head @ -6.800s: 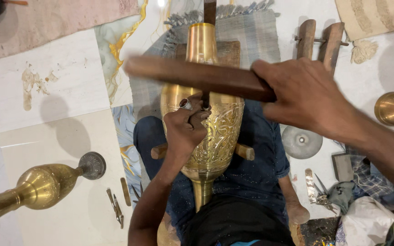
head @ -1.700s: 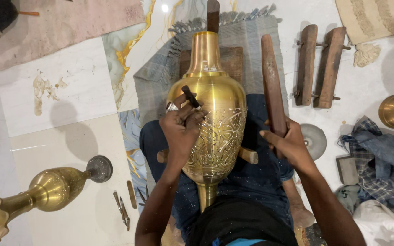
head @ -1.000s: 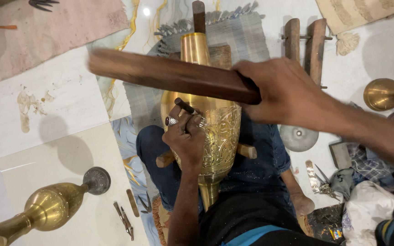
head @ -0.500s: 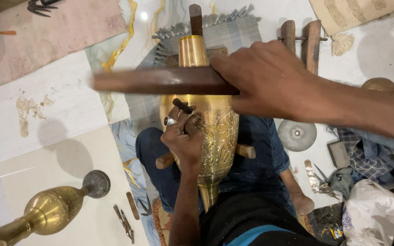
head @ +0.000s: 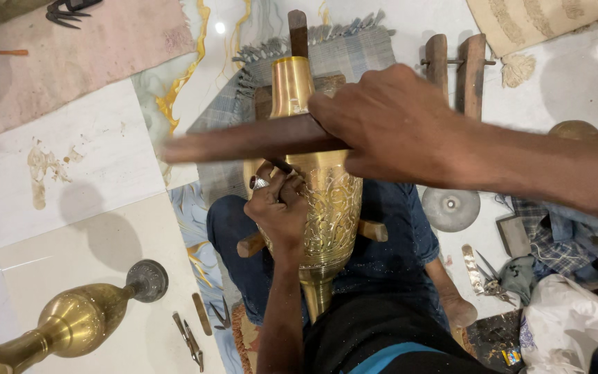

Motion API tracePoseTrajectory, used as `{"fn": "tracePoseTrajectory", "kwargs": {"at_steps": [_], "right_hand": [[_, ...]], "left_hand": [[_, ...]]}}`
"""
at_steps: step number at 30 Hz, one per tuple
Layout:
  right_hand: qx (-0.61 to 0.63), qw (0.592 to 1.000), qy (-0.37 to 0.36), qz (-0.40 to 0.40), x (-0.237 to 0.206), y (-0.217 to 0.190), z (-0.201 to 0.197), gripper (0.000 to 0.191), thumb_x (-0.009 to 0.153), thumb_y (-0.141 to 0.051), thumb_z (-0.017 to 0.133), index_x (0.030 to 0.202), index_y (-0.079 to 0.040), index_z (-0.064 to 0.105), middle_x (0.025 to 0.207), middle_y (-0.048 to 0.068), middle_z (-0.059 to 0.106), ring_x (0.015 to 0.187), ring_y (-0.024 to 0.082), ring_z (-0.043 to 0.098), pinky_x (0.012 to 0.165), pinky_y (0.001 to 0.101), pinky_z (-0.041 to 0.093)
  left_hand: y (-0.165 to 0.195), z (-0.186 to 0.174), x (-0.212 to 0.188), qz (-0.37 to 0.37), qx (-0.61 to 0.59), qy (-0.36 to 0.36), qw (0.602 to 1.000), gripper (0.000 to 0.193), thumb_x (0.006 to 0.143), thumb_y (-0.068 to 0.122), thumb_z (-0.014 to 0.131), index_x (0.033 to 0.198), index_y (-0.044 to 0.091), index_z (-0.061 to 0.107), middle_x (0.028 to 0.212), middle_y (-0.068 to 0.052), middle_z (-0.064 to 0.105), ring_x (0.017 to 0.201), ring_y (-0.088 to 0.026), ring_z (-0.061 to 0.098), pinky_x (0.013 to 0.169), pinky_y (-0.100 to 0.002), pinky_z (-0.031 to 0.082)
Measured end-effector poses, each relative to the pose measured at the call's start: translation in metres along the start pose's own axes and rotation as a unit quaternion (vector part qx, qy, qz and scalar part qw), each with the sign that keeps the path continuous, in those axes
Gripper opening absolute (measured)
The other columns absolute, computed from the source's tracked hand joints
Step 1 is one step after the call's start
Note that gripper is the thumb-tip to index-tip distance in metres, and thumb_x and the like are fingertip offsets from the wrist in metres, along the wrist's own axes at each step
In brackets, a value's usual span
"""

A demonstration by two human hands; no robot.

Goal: The person sits on the floor with a brass vase held between their legs and engraves decorative floral patterns into its surface, holding a chisel against the metal and striking it with a wooden mallet. They reposition the chisel and rotate the vase to work on different areas of the design.

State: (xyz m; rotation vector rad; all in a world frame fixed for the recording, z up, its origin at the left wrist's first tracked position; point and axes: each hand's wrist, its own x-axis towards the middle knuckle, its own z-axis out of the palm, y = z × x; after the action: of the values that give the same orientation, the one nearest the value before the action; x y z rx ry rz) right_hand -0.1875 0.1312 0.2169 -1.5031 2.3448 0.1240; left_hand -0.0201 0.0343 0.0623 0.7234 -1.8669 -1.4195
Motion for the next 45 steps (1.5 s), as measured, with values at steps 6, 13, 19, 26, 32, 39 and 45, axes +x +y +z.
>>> {"fn": "tracePoseTrajectory", "kwargs": {"at_steps": [6, 13, 19, 26, 32, 39, 45], "right_hand": [[-0.023, 0.999, -0.033, -0.011, 0.001, -0.002, 0.001, 0.024, 0.084, -0.011, 0.066, 0.105, -0.002, 0.061, 0.075, 0.010, 0.065, 0.053, 0.021, 0.062, 0.050, 0.0371, 0.056], [0.048, 0.998, 0.035, -0.032, 0.002, 0.003, 0.000, 0.039, 0.073, -0.009, 0.070, 0.111, -0.005, 0.063, 0.070, 0.010, 0.065, 0.051, 0.022, 0.062, 0.049, 0.0387, 0.052], [0.111, 0.991, 0.062, -0.033, 0.006, 0.000, -0.003, 0.027, 0.076, -0.011, 0.071, 0.100, -0.003, 0.062, 0.068, 0.011, 0.063, 0.053, 0.021, 0.060, 0.050, 0.0378, 0.051], [0.101, 0.992, 0.065, -0.048, 0.001, -0.002, -0.003, 0.037, 0.070, -0.011, 0.072, 0.104, -0.004, 0.062, 0.066, 0.010, 0.063, 0.051, 0.022, 0.060, 0.049, 0.0397, 0.050], [0.087, 0.995, 0.034, -0.034, 0.005, 0.002, -0.004, 0.026, 0.076, -0.011, 0.069, 0.100, -0.004, 0.062, 0.070, 0.011, 0.064, 0.050, 0.022, 0.059, 0.048, 0.0382, 0.050], [-0.034, 0.999, 0.006, -0.037, 0.009, -0.003, -0.002, 0.024, 0.078, -0.011, 0.069, 0.100, -0.004, 0.063, 0.072, 0.008, 0.065, 0.051, 0.020, 0.059, 0.048, 0.0365, 0.051], [-0.023, 0.997, 0.028, -0.074, 0.004, -0.001, -0.004, 0.024, 0.077, -0.015, 0.071, 0.098, -0.005, 0.063, 0.070, 0.009, 0.064, 0.053, 0.020, 0.059, 0.052, 0.0365, 0.050]], "left_hand": [[0.002, -0.001, 0.000, 0.027, 0.020, 0.002, 0.999, 0.021, 0.085, -0.017, 0.059, 0.101, -0.016, 0.073, 0.099, -0.015, 0.074, 0.082, -0.018, 0.074, 0.074, -0.026, 0.059], [0.004, 0.000, 0.001, -0.006, -0.020, -0.010, 1.000, 0.021, 0.091, -0.013, 0.053, 0.099, -0.013, 0.072, 0.112, -0.016, 0.073, 0.085, -0.016, 0.076, 0.075, -0.026, 0.063], [-0.004, -0.003, -0.003, 0.010, 0.019, -0.005, 1.000, 0.028, 0.085, -0.015, 0.051, 0.102, -0.013, 0.073, 0.107, -0.014, 0.074, 0.083, -0.017, 0.076, 0.076, -0.027, 0.062], [-0.011, -0.002, -0.003, 0.014, -0.010, 0.002, 1.000, 0.023, 0.088, -0.014, 0.054, 0.102, -0.013, 0.073, 0.115, -0.016, 0.073, 0.084, -0.016, 0.077, 0.071, -0.024, 0.064], [-0.003, -0.005, -0.002, 0.012, -0.008, -0.006, 1.000, 0.027, 0.081, -0.014, 0.055, 0.100, -0.012, 0.074, 0.099, -0.015, 0.073, 0.079, -0.015, 0.071, 0.074, -0.023, 0.059], [-0.002, -0.003, 0.000, 0.007, 0.038, 0.012, 0.999, 0.023, 0.085, -0.013, 0.054, 0.097, -0.012, 0.073, 0.088, -0.013, 0.076, 0.081, -0.015, 0.077, 0.074, -0.024, 0.061], [-0.010, -0.001, -0.003, -0.014, 0.040, 0.007, 0.999, 0.027, 0.089, -0.014, 0.052, 0.102, -0.013, 0.076, 0.092, -0.014, 0.080, 0.083, -0.018, 0.080, 0.078, -0.028, 0.065]]}}
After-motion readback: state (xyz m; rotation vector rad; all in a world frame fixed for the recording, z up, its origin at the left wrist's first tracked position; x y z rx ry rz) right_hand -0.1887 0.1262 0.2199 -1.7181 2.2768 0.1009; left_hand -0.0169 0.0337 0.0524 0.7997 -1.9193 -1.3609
